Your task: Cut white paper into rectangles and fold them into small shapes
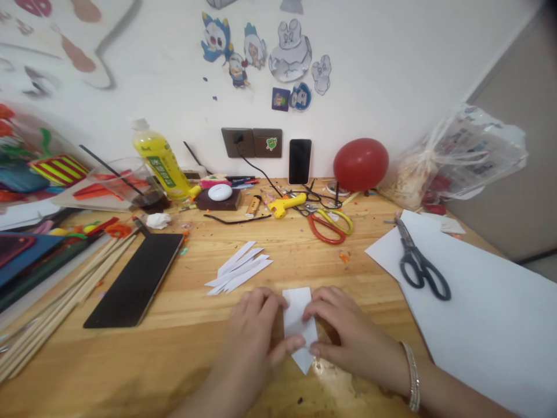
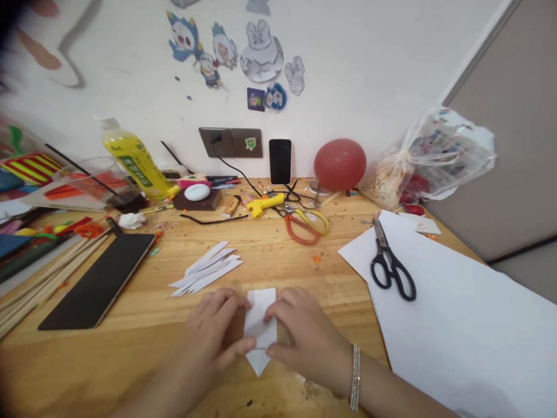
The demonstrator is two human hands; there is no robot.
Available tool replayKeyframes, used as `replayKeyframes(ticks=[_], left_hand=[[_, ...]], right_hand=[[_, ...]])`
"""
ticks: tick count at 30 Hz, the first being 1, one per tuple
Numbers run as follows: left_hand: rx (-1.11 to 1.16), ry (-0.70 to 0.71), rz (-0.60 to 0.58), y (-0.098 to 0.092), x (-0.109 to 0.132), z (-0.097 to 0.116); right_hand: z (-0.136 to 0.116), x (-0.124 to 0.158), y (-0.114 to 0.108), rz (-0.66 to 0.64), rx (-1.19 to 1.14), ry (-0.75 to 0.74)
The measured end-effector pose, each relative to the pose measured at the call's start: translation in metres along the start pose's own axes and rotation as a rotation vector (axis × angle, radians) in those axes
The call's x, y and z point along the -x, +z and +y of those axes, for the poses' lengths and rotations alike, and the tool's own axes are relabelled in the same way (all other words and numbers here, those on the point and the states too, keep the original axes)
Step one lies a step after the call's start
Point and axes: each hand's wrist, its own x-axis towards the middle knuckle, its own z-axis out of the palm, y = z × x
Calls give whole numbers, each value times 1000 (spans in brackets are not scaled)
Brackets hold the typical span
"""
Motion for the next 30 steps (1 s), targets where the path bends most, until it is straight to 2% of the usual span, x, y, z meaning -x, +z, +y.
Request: replayKeyframes(ticks=[5,7,9,12,16,18,21,22,27,30], left_hand=[[28,-10,-24,-3,7,0],[-7,20,-29,-1,9,-1],[-41,76,-5,0,9,-4],[-144,180,113,-2,6,-8],[-344,369,378,-12,3,-3],[-374,497,421,-13,5,4],[-365,667,312,-4,10,12],[-388,683,312,1,12,14],[-484,647,382,13,14,8],[-482,635,332,10,12,2]], right_hand=[[6,1,-5,94,-150,-117],[9,0,-9,151,-101,-155],[11,0,-12,169,44,-222],[11,2,-13,136,200,-379],[4,6,-9,100,191,-565],[1,7,-6,80,214,-607],[0,5,-2,91,287,-578],[0,4,-1,97,305,-558],[2,3,-1,111,285,-502],[7,4,-8,136,265,-504]])
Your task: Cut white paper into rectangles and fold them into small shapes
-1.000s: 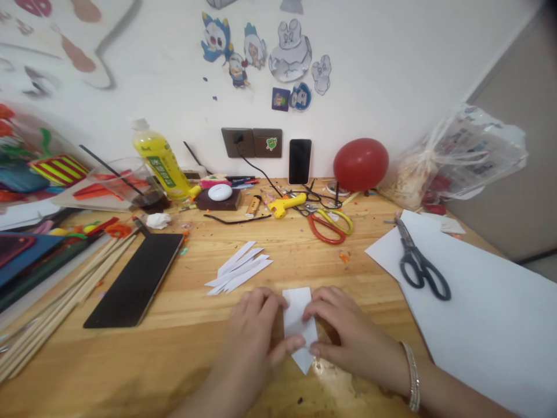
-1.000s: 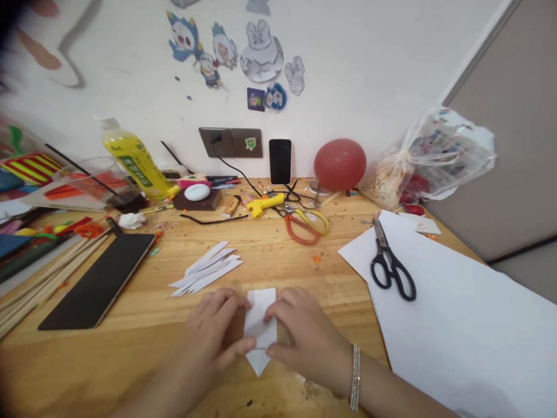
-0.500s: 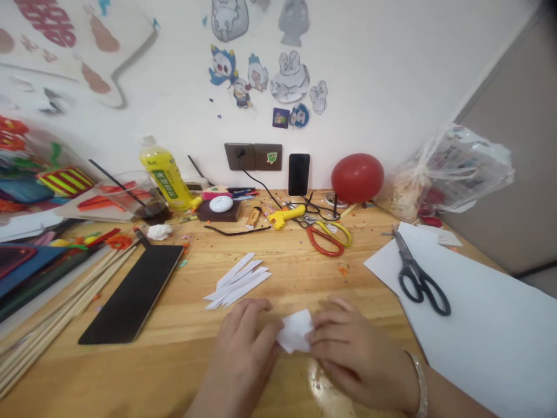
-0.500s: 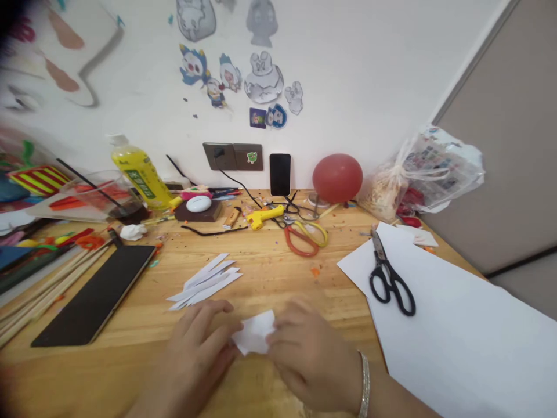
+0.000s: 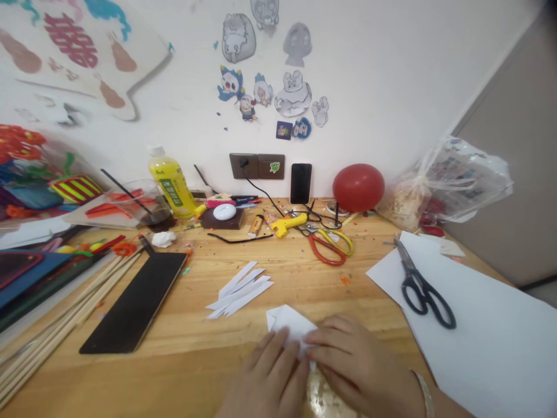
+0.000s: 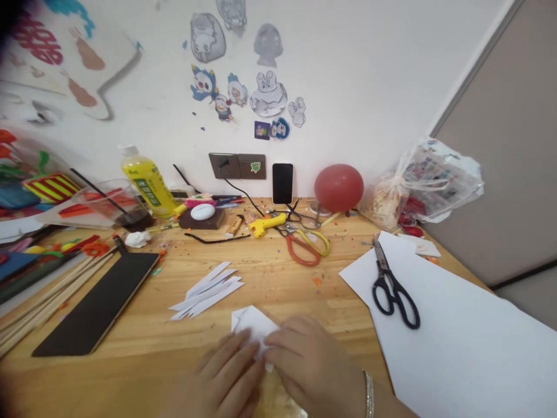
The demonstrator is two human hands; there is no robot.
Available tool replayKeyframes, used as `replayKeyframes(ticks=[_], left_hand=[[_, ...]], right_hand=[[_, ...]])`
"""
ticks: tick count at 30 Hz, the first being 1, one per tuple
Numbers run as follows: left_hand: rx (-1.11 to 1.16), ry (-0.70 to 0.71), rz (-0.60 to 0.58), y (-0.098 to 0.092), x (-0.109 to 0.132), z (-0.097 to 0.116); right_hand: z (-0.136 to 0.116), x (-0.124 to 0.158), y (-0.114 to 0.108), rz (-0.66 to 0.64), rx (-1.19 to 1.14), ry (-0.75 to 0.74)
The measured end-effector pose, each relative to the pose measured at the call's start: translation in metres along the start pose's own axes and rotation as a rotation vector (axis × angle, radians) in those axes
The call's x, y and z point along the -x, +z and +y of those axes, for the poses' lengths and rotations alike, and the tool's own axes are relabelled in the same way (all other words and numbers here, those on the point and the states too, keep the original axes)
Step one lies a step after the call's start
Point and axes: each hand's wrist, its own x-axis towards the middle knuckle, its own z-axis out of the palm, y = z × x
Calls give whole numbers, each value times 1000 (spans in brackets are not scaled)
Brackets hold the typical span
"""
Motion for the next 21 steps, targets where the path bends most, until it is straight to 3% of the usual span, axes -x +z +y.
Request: replayKeyframes(ticks=[4,8,12,15,21], left_hand=[[118,2,-149,2,4,-3],[241,-60,-147,5,9,-4],[182,-106,-324,-2,9,-12],[182,-154,-458,-6,8,-18],[221,-156,-532,-7,6,-19]], right_hand=[[13,2,-4,2,40,-19],[14,1,2,27,-33,-74],[5,-1,8,-31,-128,-101],[4,-1,8,3,-65,-88],[7,-1,11,23,-9,-129]])
